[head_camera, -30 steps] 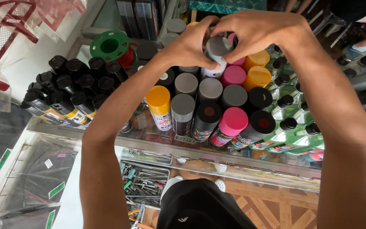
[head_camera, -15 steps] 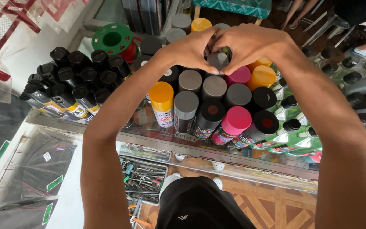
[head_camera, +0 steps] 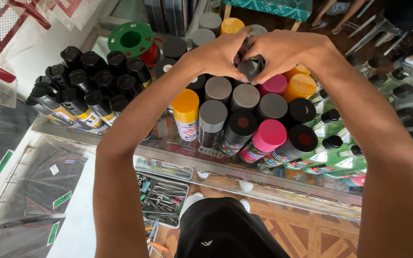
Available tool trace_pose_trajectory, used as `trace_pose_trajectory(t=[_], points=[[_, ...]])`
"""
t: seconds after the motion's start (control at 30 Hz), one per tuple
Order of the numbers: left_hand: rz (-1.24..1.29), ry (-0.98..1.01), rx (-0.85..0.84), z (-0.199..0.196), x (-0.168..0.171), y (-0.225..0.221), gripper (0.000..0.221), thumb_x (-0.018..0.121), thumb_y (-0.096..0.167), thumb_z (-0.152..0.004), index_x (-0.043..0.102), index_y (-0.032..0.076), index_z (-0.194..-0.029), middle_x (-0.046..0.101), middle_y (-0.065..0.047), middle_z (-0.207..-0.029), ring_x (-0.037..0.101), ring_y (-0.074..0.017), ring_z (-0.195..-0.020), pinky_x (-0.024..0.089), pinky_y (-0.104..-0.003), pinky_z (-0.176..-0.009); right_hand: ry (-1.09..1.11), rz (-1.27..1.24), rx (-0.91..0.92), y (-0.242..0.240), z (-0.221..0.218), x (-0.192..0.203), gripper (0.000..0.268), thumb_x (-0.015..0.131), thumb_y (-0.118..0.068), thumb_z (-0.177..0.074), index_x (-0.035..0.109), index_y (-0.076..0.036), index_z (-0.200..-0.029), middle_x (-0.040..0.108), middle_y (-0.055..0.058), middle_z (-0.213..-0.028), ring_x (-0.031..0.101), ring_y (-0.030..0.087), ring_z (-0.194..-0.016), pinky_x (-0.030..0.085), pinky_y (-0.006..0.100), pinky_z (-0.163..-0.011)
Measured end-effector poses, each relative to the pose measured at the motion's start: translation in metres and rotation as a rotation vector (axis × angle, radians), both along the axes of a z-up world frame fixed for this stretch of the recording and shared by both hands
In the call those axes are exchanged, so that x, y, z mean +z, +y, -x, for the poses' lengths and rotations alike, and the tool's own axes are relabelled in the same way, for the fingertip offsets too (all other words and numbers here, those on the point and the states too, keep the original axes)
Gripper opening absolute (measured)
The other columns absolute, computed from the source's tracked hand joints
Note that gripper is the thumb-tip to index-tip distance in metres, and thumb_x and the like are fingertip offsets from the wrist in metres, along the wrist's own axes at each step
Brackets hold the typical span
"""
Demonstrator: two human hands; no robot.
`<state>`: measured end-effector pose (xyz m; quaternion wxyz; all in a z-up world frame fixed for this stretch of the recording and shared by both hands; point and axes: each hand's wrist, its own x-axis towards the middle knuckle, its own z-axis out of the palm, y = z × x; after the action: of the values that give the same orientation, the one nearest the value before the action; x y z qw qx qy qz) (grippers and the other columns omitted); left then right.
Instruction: Organizing and wiping down spray paint cans on a display shelf.
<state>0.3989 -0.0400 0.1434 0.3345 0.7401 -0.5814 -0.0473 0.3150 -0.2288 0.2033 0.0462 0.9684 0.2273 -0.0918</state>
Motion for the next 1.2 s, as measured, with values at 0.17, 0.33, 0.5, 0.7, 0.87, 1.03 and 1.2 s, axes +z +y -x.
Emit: trace_pose_trajectory(t=[0.17, 0.33, 0.5, 0.7, 0.87, 1.03, 1.2], points=[[-0.021, -0.04, 0.011, -0.004, -0.003, 0.001, 0.106, 0.097, 0.018, -0.067, 0.029, -0.005, -0.145, 0.07, -0.019, -0.108, 0.071, -0.0275, -0.08, 0.058, -0.035, -0.068, 0.056, 0.014, -0.028, 0.002, 0.002, 0.008, 0.07, 0.086, -0.034, -0.066, 0.069, -0.02, -0.132, 0.067, 0.006, -0.126, 0.068, 0.035, -0.096, 0.054, 0.046, -0.082], [0.129, -0.07, -0.022, -0.024, 0.002, 0.018, 0.086, 0.095, 0.013, -0.076, 0.039, -0.002, -0.14, 0.07, -0.017, -0.111, 0.073, -0.0269, -0.087, 0.059, -0.035, -0.068, -0.036, -0.144, 0.005, -0.016, 0.003, 0.015, 0.057, 0.079, -0.032, -0.076, 0.071, -0.018, -0.131, 0.068, 0.005, -0.118, 0.067, 0.032, -0.096, 0.052, 0.044, -0.085], [0.231, -0.134, -0.015, -0.022, 0.009, 0.038, 0.066, 0.09, 0.005, -0.081, 0.05, -0.009, -0.131, 0.068, -0.022, -0.11, 0.071, -0.0271, -0.081, 0.06, -0.033, -0.067, -0.218, -0.116, 0.022, -0.021, 0.005, 0.019, 0.049, 0.075, -0.027, -0.081, 0.074, -0.013, -0.128, 0.069, 0.011, -0.111, 0.066, 0.035, -0.077, 0.052, 0.044, -0.067], [0.262, -0.3, 0.009, -0.02, 0.004, 0.029, 0.042, 0.086, 0.002, -0.077, 0.059, -0.004, -0.109, 0.065, -0.015, -0.098, 0.062, -0.0278, -0.075, 0.052, -0.037, -0.063, -0.152, -0.123, -0.054, -0.021, -0.005, 0.006, 0.055, 0.076, -0.015, -0.078, 0.071, -0.011, -0.133, 0.07, 0.011, -0.115, 0.069, 0.035, -0.086, 0.054, 0.044, -0.074], [0.265, -0.558, 0.015, -0.026, -0.001, -0.006, 0.016, 0.082, 0.002, -0.072, 0.072, 0.002, -0.085, 0.071, -0.008, -0.082, 0.063, -0.0238, -0.077, 0.053, -0.034, -0.067, -0.259, 0.138, -0.141, -0.012, -0.024, -0.019, 0.072, 0.089, -0.022, -0.064, 0.069, -0.034, -0.132, 0.069, 0.003, -0.117, 0.073, 0.037, -0.091, 0.06, 0.049, -0.081], [0.178, -0.484, 0.185, -0.046, -0.022, -0.033, 0.041, 0.075, 0.005, -0.071, 0.052, -0.003, -0.105, 0.071, -0.016, -0.077, 0.067, -0.0386, -0.07, 0.051, -0.044, -0.051, -0.108, 0.221, -0.311, -0.006, -0.038, -0.023, 0.079, 0.092, -0.022, -0.069, 0.065, -0.036, -0.141, 0.08, 0.006, -0.096, 0.075, 0.034, -0.077, 0.06, 0.044, -0.071], [0.168, -0.427, 0.155, -0.054, -0.029, -0.035, 0.044, 0.075, 0.006, -0.077, 0.044, -0.006, -0.107, 0.068, -0.017, -0.077, 0.066, -0.0363, -0.061, 0.049, -0.044, -0.049, -0.036, 0.25, -0.288, -0.01, -0.046, -0.024, 0.082, 0.091, -0.026, -0.068, 0.061, -0.035, -0.143, 0.081, 0.006, -0.093, 0.075, 0.034, -0.076, 0.058, 0.043, -0.073]])
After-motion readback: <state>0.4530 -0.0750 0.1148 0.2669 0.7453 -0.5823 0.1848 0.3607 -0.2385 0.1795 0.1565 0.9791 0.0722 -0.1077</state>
